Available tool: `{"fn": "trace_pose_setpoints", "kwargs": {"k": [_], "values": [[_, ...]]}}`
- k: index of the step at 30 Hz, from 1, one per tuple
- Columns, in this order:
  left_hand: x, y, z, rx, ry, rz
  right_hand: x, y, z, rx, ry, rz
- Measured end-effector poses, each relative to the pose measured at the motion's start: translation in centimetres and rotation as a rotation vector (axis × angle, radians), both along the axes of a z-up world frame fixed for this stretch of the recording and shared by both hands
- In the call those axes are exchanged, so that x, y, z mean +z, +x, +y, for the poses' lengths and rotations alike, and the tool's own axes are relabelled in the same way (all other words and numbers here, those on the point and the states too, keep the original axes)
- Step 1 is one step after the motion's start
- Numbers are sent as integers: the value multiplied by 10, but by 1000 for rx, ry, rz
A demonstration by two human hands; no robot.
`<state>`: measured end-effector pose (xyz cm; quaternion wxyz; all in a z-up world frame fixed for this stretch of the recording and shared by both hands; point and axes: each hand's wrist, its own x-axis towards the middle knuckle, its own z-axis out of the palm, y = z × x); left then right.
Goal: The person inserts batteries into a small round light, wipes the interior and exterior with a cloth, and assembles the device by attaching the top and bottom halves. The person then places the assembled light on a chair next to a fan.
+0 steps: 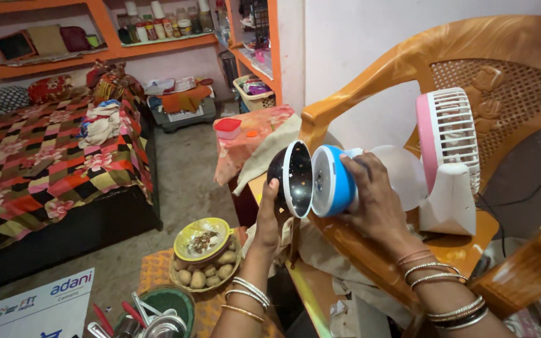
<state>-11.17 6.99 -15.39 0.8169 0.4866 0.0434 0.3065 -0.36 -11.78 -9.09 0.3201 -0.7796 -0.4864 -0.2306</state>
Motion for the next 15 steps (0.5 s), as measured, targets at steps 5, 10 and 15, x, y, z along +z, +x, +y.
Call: {"fn": "trace_pose_setpoints", "kwargs": {"k": [5,10,15], "values": [[10,-16,-10,-6,98,-12,-4,-3,2,29,44,-124],[14,-25,-14,18,299,-121,-11,-2,3,31,67,-158],[10,-27,-14,8,373,-83,-9,0,2,56,92,-199]]}}
